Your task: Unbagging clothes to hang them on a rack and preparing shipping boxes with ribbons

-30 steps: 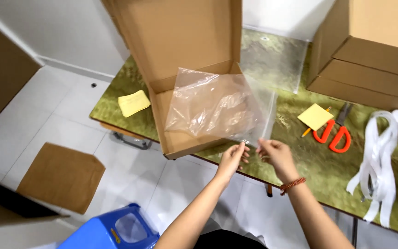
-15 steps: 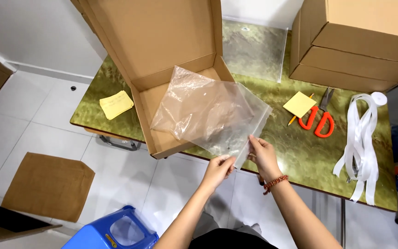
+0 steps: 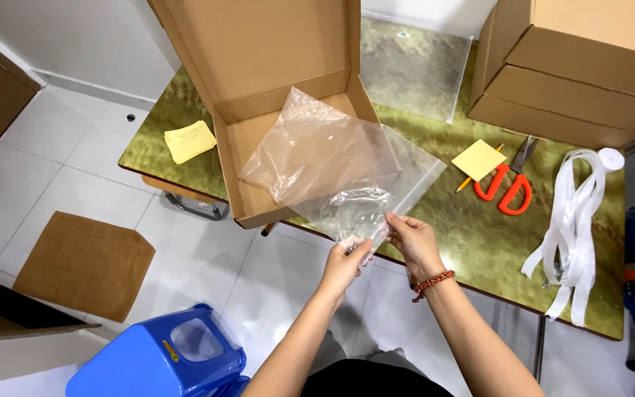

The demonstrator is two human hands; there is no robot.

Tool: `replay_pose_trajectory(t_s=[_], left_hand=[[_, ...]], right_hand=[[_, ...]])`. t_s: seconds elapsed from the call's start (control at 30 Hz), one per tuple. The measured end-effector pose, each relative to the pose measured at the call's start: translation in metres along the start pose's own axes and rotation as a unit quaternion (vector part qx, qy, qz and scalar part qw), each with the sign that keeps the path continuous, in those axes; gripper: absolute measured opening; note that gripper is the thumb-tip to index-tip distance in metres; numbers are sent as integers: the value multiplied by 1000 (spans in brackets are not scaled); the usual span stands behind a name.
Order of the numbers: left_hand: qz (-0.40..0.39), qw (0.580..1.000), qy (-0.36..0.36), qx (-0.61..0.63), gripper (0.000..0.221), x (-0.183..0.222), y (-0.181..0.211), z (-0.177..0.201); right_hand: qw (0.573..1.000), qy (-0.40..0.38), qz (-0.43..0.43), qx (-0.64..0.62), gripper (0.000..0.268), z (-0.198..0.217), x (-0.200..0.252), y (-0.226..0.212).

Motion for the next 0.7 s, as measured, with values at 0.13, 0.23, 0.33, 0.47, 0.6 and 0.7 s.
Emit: replay_pose_trajectory(t_s=[0.13,0.23,0.33,0.47,0.6,0.7], left_hand=[[-24,1000,-4,11,16,-21,-19,-4],[-19,1000,-2,-9,15,-15,-12,-3],[0,1000,3,-27,17,-1,-2,-2],[54,996,-52,49,62,0,3,0],[25,949,-121,289,92,31,68,18],[-19,888,-88,452,69,1,74,57]], right_hand=[[1000,1,-3,19,20,5,-3,8],[1000,6,-21,0,18,5,-5,5],[1000,19,-5,5,34,5,-10,-16],[999,22,32,28,24,15,-32,-27],[997,-3,61,38,16,39,-40,-46],[989,-20,86,115,15,87,-42,-59]])
Point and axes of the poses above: each hand's wrist, its own x-axis away from the middle knuckle, its own z-axis out of the back of the hand, y = z × x, the point moved 1 cm from there along -x, towards the middle knuckle, and after that the axes turned 14 degrees about z, right-handed, at the moved point
